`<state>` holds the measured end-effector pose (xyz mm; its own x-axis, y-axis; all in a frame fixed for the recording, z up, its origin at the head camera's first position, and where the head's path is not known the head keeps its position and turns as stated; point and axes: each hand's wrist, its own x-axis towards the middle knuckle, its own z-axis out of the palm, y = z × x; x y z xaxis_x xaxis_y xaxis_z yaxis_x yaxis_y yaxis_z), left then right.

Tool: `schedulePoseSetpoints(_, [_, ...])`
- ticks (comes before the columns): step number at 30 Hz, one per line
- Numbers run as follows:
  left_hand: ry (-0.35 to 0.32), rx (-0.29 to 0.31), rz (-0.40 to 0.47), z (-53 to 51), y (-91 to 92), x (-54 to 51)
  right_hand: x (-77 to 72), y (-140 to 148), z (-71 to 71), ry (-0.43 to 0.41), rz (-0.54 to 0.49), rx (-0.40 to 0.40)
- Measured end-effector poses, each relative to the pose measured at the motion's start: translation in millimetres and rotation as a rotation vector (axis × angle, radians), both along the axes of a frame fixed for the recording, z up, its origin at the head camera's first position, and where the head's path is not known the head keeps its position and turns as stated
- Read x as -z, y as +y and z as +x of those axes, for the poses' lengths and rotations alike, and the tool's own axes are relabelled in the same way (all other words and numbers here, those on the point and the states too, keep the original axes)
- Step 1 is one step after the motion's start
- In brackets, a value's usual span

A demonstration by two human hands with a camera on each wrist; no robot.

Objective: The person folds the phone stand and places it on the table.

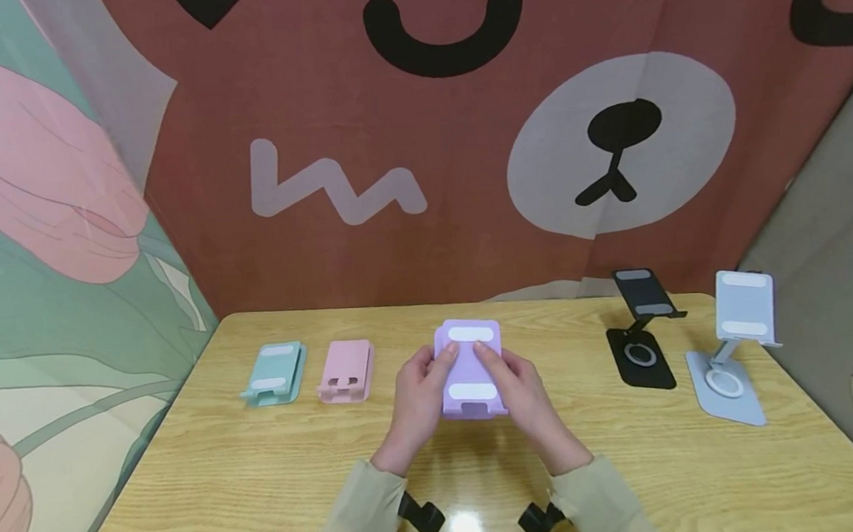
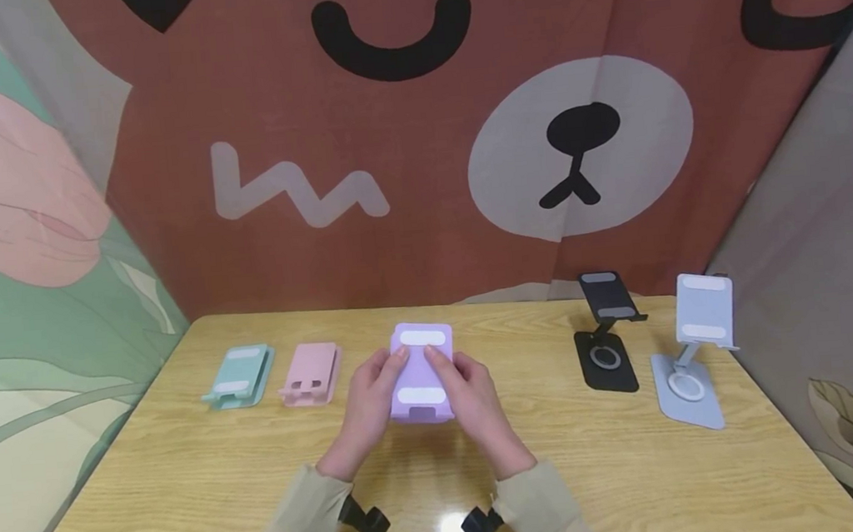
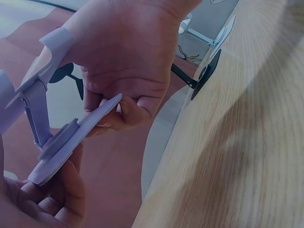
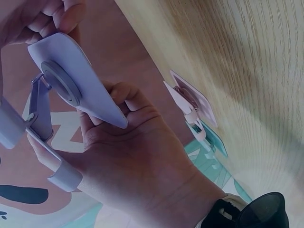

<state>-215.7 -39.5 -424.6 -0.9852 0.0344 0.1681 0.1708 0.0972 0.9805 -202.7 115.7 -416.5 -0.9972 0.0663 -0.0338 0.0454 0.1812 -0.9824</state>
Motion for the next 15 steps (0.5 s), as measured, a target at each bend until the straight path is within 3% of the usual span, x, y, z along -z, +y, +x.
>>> schedulePoseSetpoints(15, [0.006,-0.008,0.018,1.3,1.8,-0.8,2.1,0.6,-1.3,0.007,0.011,0.019])
